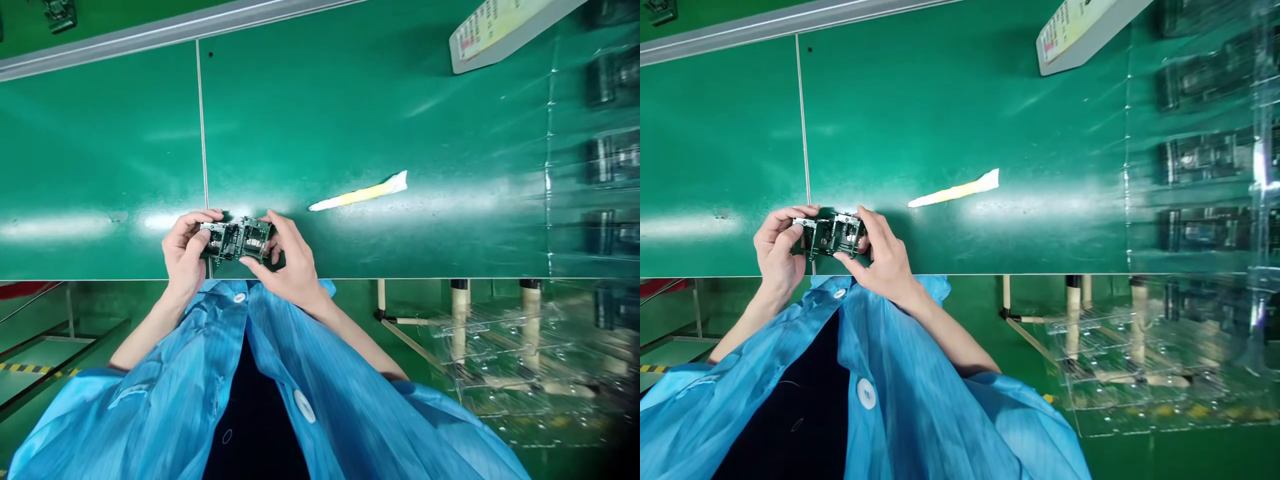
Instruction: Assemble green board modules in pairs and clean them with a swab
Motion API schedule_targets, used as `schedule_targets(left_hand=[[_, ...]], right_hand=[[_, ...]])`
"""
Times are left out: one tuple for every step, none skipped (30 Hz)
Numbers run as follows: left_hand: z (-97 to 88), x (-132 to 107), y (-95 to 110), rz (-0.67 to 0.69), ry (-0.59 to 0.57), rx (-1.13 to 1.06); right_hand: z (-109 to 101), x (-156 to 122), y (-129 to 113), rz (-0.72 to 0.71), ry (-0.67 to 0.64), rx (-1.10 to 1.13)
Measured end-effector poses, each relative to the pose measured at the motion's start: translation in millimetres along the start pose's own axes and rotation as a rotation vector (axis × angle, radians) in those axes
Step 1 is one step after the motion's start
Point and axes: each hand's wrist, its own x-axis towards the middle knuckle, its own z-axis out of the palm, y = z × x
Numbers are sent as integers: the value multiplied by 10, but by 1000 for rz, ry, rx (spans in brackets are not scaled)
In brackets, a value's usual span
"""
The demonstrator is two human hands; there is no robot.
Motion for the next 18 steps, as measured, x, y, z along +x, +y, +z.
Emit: schedule_targets(left_hand=[[12,-2,1,1,5,-3],[23,-4,1,2,11,-4],[31,-8,0,3,17,-2],[35,-11,1,3,22,0],[30,-16,1,3,27,2],[15,-20,1,3,29,4],[-12,-23,1,3,29,3],[-54,-25,1,-1,19,3],[-108,-25,1,-9,-9,2],[-171,-23,3,-19,-48,1],[-237,-17,11,-27,-89,-5],[-300,-8,27,-28,-129,-10],[-351,3,55,-16,-166,-13],[-384,14,97,11,-197,-9],[-394,25,153,51,-221,3],[-381,35,222,94,-248,22],[-346,42,301,133,-286,38],[-293,47,384,159,-329,47]], right_hand=[[-5,5,-6,15,-12,-5],[-9,8,-14,32,-29,-11],[-13,10,-22,48,-46,-16],[-17,10,-30,63,-61,-18],[-22,8,-36,81,-74,-17],[-27,5,-41,101,-85,-16],[-34,1,-43,122,-93,-17],[-42,-3,-41,144,-98,-22],[-51,-9,-37,162,-99,-25],[-61,-14,-30,168,-98,-24],[-73,-19,-24,159,-90,-16],[-85,-25,-21,135,-78,-2],[-100,-31,-26,106,-64,13],[-117,-37,-42,77,-48,23],[-136,-43,-73,55,-32,24],[-158,-47,-118,39,-13,18],[-182,-49,-177,26,9,5],[-206,-50,-247,12,31,-11]])
